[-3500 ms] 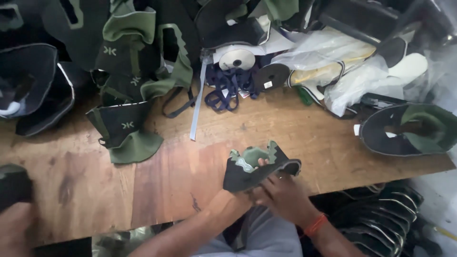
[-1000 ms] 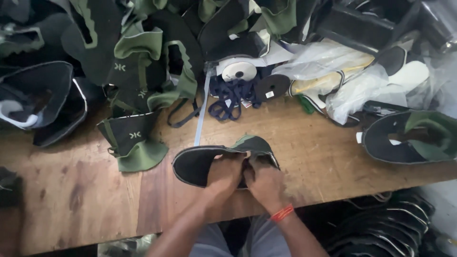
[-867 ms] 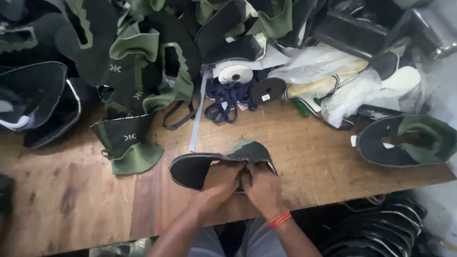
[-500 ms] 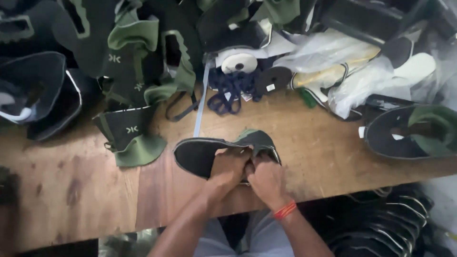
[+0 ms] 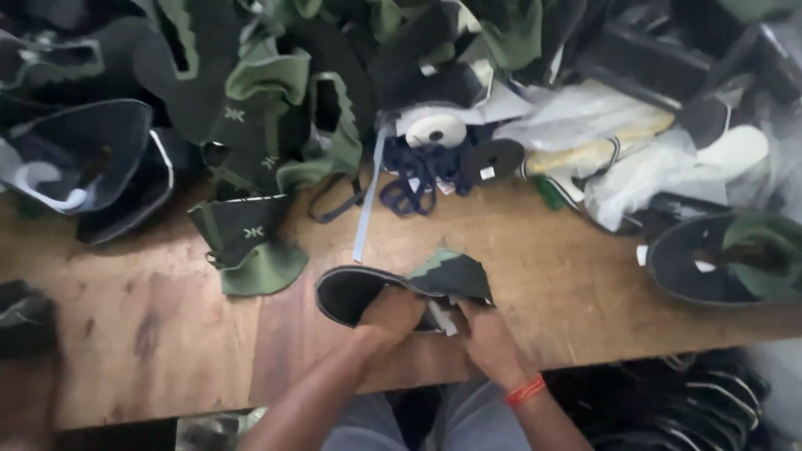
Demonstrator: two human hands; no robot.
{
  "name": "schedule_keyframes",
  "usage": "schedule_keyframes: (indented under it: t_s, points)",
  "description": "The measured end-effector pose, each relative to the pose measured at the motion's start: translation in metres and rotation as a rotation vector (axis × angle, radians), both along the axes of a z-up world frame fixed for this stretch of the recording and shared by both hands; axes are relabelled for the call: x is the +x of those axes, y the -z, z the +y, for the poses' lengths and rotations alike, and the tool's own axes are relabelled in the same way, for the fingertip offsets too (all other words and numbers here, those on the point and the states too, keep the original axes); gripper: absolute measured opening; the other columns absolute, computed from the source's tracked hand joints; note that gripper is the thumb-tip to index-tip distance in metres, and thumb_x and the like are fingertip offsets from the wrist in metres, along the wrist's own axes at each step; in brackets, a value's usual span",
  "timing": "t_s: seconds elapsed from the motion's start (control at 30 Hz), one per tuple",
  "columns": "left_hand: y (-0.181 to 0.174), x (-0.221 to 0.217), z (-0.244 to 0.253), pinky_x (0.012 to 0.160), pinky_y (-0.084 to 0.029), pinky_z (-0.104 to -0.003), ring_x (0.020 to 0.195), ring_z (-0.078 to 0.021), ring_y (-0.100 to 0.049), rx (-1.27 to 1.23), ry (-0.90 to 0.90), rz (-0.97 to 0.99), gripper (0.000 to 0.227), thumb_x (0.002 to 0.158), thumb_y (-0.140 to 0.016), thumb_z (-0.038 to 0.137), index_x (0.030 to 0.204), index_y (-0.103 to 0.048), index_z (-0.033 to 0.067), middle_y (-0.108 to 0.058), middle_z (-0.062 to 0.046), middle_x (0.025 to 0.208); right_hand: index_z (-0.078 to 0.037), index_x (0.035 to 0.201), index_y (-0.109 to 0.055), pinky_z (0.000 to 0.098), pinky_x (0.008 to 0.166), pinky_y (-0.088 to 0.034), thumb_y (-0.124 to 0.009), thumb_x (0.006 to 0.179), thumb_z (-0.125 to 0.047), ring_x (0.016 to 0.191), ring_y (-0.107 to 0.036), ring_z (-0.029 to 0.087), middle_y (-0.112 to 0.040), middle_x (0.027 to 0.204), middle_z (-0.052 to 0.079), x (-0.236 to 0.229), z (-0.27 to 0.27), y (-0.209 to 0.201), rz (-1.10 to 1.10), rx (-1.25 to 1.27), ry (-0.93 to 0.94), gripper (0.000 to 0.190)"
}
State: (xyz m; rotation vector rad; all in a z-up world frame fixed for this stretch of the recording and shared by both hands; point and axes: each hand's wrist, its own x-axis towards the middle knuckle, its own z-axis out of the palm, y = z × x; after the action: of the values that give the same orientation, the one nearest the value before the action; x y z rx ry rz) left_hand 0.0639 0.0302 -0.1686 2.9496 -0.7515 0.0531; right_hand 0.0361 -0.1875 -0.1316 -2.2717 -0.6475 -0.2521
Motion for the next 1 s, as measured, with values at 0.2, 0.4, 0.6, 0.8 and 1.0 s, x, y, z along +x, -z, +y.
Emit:
schedule_keyframes:
  t_s: [0.2,0.4,0.6,0.8,1.0]
  points:
    - [-0.047,0.007,-0.015,0.09,-0.055,-0.051,0.106,-0.0436,-0.067,-0.279,0.017,0.091,0.03,0.094,-0.05,0.009,0.117,-0.069,0.003,-0.069,-0.026,0.115,-0.004,0.108,-0.073,0.0522,0.077,-0.052,-0.066,0.095,-0.022,0.095,-0.067,0.045,-0.072,0.098,0.025,0.002,-0.002,-0.018,0.152,-0.054,0.195,0.023]
    - [-0.023,0.007,-0.017,0.092,-0.056,-0.049,0.105,-0.0385,-0.072,-0.229,-0.045,0.191,0.032,0.09,-0.052,0.008,0.116,-0.071,0.0052,-0.073,-0.022,0.115,-0.007,0.111,-0.076,0.0509,0.073,-0.055,-0.069,0.087,-0.019,0.089,-0.069,0.044,-0.072,0.094,0.024,-0.002,0.003,-0.02,0.057,0.007,0.137,0.028]
    - [-0.167,-0.067,-0.02,0.102,-0.045,-0.047,0.123,-0.0404,-0.059,-0.753,0.259,0.27,0.047,0.083,-0.065,0.018,0.126,-0.062,0.0002,-0.064,-0.026,0.127,-0.007,0.104,-0.076,0.0513,0.078,-0.056,-0.071,0.072,-0.011,0.089,-0.069,0.044,-0.072,0.091,0.024,0.016,-0.023,0.047,0.09,-0.268,0.223,0.033]
    - [-0.045,-0.042,-0.036,0.111,-0.034,-0.055,0.131,-0.0367,-0.054,-0.451,0.107,0.066,0.051,0.089,-0.059,0.022,0.137,-0.057,0.0038,-0.057,-0.022,0.139,-0.006,0.106,-0.075,0.0505,0.083,-0.055,-0.067,0.081,-0.013,0.098,-0.068,0.044,-0.073,0.098,0.023,0.006,-0.011,0.011,0.093,-0.027,0.138,0.026]
    - [-0.036,-0.015,-0.051,0.108,-0.04,-0.052,0.131,-0.0377,-0.053,-0.383,-0.046,0.089,0.051,0.085,-0.06,0.016,0.136,-0.059,0.01,-0.056,-0.021,0.139,-0.007,0.112,-0.074,0.0479,0.093,-0.052,-0.065,0.091,-0.021,0.116,-0.063,0.042,-0.072,0.113,0.025,0.002,-0.013,-0.013,0.345,0.054,0.193,0.027]
